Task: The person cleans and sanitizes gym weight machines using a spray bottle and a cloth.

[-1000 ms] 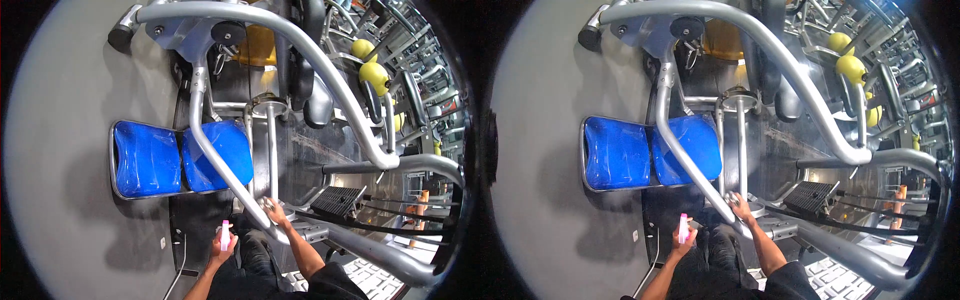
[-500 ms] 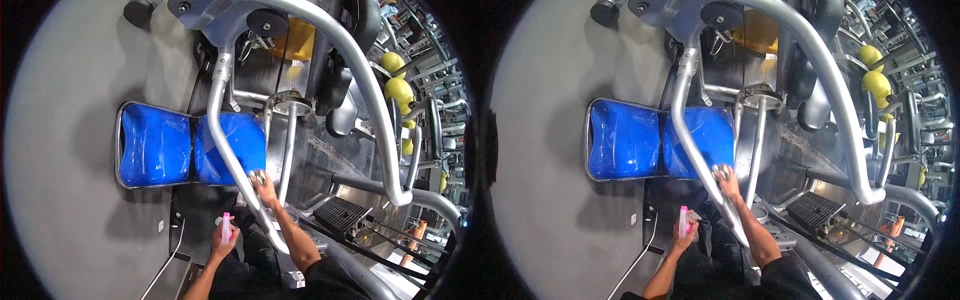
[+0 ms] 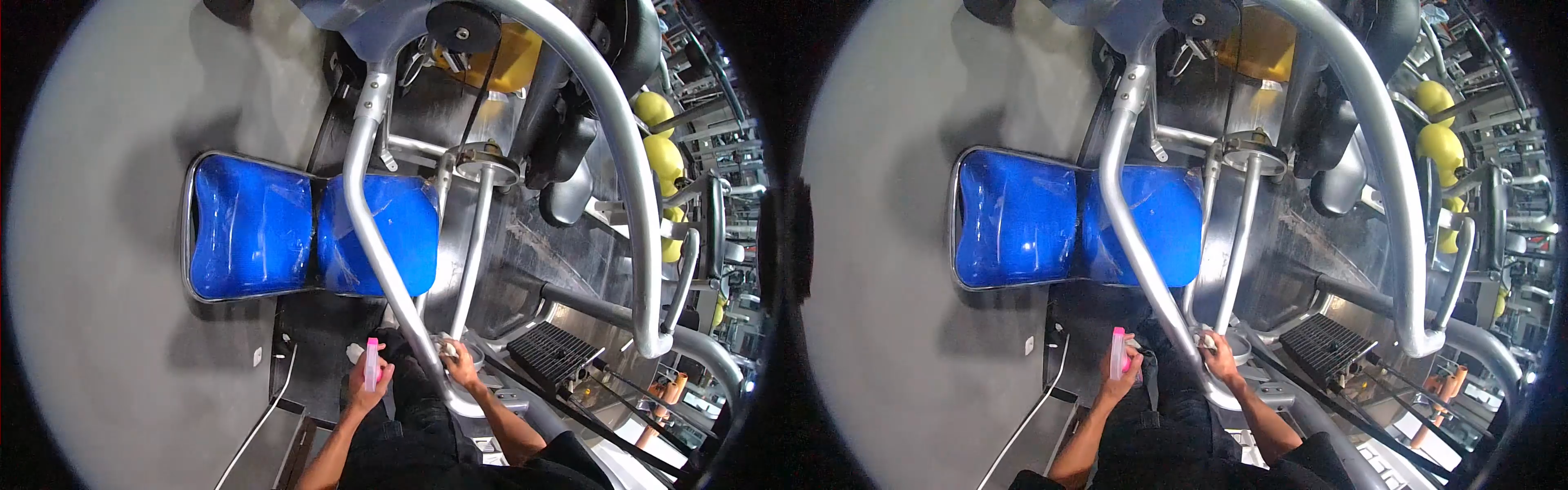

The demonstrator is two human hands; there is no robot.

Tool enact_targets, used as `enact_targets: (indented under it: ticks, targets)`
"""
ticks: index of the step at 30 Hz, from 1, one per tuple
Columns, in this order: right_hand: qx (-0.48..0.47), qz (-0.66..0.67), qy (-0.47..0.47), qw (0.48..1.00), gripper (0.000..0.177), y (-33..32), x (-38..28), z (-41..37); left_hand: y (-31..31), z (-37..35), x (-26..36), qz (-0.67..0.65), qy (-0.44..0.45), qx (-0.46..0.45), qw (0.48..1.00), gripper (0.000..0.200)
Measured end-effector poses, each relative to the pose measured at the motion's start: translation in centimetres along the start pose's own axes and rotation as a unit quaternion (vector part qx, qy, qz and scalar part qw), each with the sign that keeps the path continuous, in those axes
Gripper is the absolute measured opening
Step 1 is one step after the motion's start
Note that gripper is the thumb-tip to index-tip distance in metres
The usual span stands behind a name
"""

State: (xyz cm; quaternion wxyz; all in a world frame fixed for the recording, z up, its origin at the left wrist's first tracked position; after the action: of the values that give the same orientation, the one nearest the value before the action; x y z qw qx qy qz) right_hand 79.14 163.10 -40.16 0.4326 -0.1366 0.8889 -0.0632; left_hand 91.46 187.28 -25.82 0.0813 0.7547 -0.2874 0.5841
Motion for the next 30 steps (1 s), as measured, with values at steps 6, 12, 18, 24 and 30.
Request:
enact_targets:
  ticks: [6,12,18,24,30]
  targets:
    - [0.085,-0.009,-0.17,0.982,0.034,-1.0,-12.6,12.1,-0.5,0.2,0.9,0.018,0.013,0.028,0.999,0.015]
    - [0.07,-0.031,-0.196,0.978,0.033,-1.2,-17.7,14.5,-0.4,-0.9,0.2,-0.033,-0.005,0.037,0.999,0.015]
    - [0.036,-0.104,-0.131,0.985,0.034,-0.2,-6.7,4.1,0.0,-1.3,-0.7,0.004,0.045,0.045,0.998,0.015]
    - [0.039,-0.074,-0.064,0.994,0.037,-0.5,-4.6,3.8,0.3,-1.5,-1.1,-0.046,-0.002,0.016,0.999,0.015]
    - [0.07,0.047,-0.192,0.978,0.039,-0.7,-14.1,13.9,-0.4,-2.8,-0.3,-0.038,0.05,0.043,0.997,0.016]
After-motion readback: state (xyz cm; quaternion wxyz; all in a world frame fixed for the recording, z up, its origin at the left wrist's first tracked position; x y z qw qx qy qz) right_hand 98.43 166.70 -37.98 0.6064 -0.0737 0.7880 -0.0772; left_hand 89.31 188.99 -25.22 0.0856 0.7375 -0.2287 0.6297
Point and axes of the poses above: each hand's wrist, its own z-axis towards the middle knuckle, its own y-axis out of the palm, x = y × z, the point moved 7 cm from there along z, towards the middle knuckle, and after that the axes turned 14 degrees about -x, right-handed, at the moved point
